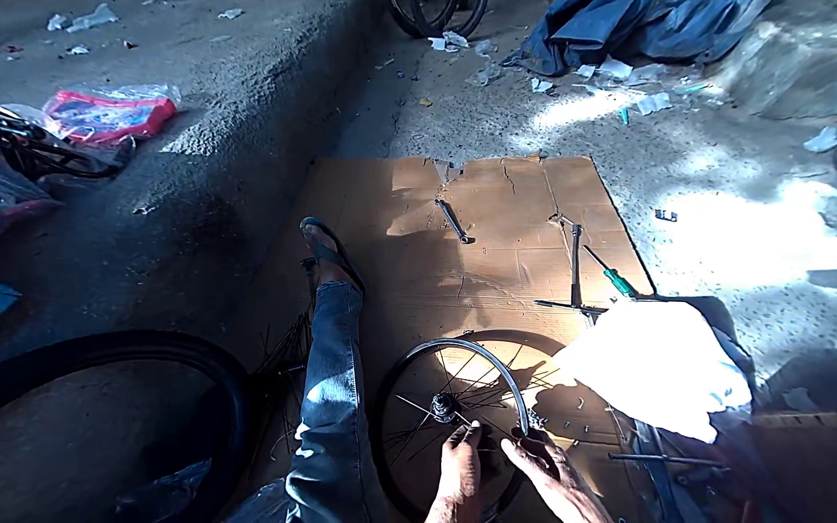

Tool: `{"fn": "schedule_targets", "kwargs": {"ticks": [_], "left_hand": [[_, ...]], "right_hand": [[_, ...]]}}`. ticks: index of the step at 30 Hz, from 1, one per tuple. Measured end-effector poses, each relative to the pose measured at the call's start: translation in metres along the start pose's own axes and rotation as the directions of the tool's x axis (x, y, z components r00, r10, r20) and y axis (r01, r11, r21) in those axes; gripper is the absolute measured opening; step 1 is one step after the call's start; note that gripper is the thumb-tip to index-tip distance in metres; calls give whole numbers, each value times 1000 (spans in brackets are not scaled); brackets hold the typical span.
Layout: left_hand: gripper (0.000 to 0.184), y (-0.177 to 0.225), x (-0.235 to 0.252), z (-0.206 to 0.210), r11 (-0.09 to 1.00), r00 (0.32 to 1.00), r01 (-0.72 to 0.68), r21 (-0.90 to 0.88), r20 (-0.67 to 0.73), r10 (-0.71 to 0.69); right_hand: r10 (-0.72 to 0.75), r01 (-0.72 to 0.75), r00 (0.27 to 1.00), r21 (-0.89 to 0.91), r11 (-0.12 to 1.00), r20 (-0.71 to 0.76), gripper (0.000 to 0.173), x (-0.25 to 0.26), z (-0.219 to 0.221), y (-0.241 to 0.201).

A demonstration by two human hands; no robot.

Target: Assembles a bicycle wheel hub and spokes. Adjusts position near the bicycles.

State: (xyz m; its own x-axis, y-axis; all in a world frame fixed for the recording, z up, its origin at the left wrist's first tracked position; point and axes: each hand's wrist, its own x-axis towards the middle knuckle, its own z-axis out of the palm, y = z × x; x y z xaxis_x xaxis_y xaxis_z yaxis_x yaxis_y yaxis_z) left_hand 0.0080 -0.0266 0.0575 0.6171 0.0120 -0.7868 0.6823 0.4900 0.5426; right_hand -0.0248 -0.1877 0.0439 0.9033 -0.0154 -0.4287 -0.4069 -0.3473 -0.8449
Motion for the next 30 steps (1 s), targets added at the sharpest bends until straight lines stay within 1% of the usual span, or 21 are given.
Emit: {"fn": "schedule_targets", "kwargs": {"ticks": [2, 3, 5, 6, 8, 9, 12, 15, 17, 20, 21, 24, 26, 28, 30], "left_hand": [[30, -5, 6, 3, 999, 1000, -29, -16, 4, 29], [30, -7, 8, 2, 999, 999, -37, -19, 10, 38], [31, -6, 8, -1, 998, 999, -39, -44, -13, 39], [33, -5, 8, -5, 996, 998, -42, -78, -54, 38], [35, -6, 13, -17, 974, 987, -65, -216, -156, 32], [36, -6, 17, -25, 947, 987, -80, -310, -160, 32], [35, -6, 30, -46, 814, 993, -118, -569, -75, 92], [32, -2, 39, -49, 709, 992, -115, -696, -44, 117], [32, 1, 42, -48, 674, 987, -142, -725, -56, 148], [29, 5, 40, -46, 673, 975, -218, -707, -128, 182], [29, 5, 37, -47, 693, 970, -243, -679, -156, 187], [33, -2, 29, -53, 810, 956, -287, -511, -209, 206], [33, -8, 23, -56, 851, 966, -243, -465, -191, 171], [35, -6, 19, -51, 833, 983, -161, -530, -165, 85], [40, -4, 9, -43, 804, 993, -62, -591, -118, -11]], "right_hand": [[-166, 166, 986, -100, 981, 16, 39, 7, -3, 11], [-212, 214, 977, -130, 968, 30, 33, 9, -5, 14], [-212, 215, 977, -133, 967, 40, 32, 11, -6, 13], [-198, 200, 980, -106, 974, 34, 31, 12, -6, 11], [-173, 173, 985, -49, 984, 13, 29, 14, -3, 9], [-154, 155, 988, -26, 988, 12, 30, 14, -3, 7], [-139, 140, 990, -18, 990, 18, 32, 13, -2, 7], [-153, 154, 988, -21, 988, 20, 29, 13, -2, 8], [-154, 154, 988, -18, 988, 26, 29, 13, -3, 10], [-138, 139, 990, -43, 989, 41, 30, 13, -5, 11], [-138, 140, 990, -48, 989, 40, 31, 13, -5, 11], [-143, 144, 989, -30, 989, 40, 31, 14, -6, 11], [-158, 159, 987, -15, 987, 25, 31, 14, -6, 11], [-166, 166, 986, -3, 986, 14, 30, 16, -5, 11], [-161, 161, 987, 1, 987, 11, 30, 16, -4, 12]]}}
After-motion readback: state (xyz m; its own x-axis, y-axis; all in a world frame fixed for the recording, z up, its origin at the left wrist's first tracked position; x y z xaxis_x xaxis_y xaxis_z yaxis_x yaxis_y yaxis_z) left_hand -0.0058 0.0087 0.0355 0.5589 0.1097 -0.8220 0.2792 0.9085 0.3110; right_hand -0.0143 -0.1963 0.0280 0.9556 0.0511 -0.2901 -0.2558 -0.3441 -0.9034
